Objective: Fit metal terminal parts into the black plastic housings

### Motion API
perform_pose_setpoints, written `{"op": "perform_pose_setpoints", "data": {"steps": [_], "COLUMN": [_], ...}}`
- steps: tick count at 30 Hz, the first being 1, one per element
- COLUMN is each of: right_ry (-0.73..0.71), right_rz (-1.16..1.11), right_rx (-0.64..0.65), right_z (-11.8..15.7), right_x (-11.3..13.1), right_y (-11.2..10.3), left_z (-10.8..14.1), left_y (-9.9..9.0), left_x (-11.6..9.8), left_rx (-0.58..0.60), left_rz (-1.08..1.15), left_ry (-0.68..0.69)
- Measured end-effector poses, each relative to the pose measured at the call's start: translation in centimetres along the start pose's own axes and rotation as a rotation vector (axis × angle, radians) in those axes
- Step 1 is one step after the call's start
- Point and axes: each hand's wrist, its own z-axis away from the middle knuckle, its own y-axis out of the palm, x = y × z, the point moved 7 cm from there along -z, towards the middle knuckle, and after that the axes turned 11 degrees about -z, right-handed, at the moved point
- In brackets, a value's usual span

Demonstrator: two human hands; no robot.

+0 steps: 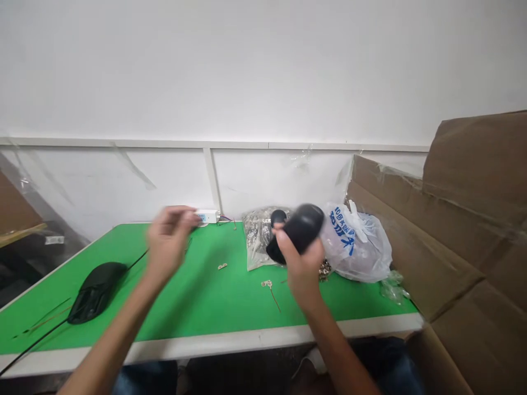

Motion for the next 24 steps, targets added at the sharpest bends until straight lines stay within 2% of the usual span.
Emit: {"op": "perform_pose_setpoints", "data": {"steps": [2,4,5,7,8,11,14,16,17,19,21,22,24], "right_ry": [0.131,0.341,0.423,0.557,0.592,0.59,0.55,0.548,0.55,0.562,0.565,0.563,0.558], "right_rz": [-0.197,-0.293,-0.302,-0.301,-0.303,-0.319,-0.321,-0.329,-0.332,-0.333,-0.337,-0.344,-0.37], "right_rx": [0.167,0.299,0.337,0.393,0.407,0.405,0.375,0.339,0.314,0.271,0.26,0.262,0.264], "right_z": [-5.3,-8.8,-9.9,-10.4,-10.2,-8.7,-7.3,-6.7,-6.5,-6.2,-6.0,-5.9,-5.9], "right_x": [-1.5,-4.1,-5.5,-8.0,-8.9,-9.9,-9.8,-9.7,-9.8,-9.9,-9.9,-9.8,-9.7], "right_y": [3.0,4.7,4.9,4.5,4.2,3.4,3.6,3.8,3.8,3.5,3.2,3.1,3.0], "left_z": [-2.4,-2.0,-1.4,-0.4,-0.2,-0.1,-0.1,0.0,0.1,0.8,2.9,4.6,8.8], "left_y": [2.5,6.7,9.2,12.2,13.1,14.0,13.9,12.8,11.8,8.9,5.5,3.7,0.8], "left_x": [-2.7,-4.8,-5.2,-5.0,-4.6,-3.4,-3.1,-2.8,-2.5,-1.5,-0.3,0.1,0.7], "left_rx": [-0.144,-0.134,-0.069,-0.114,-0.15,-0.256,-0.204,-0.216,-0.256,-0.36,-0.41,-0.387,-0.216], "left_rz": [0.045,0.016,-0.024,0.001,0.029,0.122,0.118,0.092,0.086,0.11,0.216,0.302,0.488], "left_ry": [0.347,0.706,0.831,0.9,0.881,0.839,0.917,0.902,0.838,0.622,0.381,0.3,0.193]}}
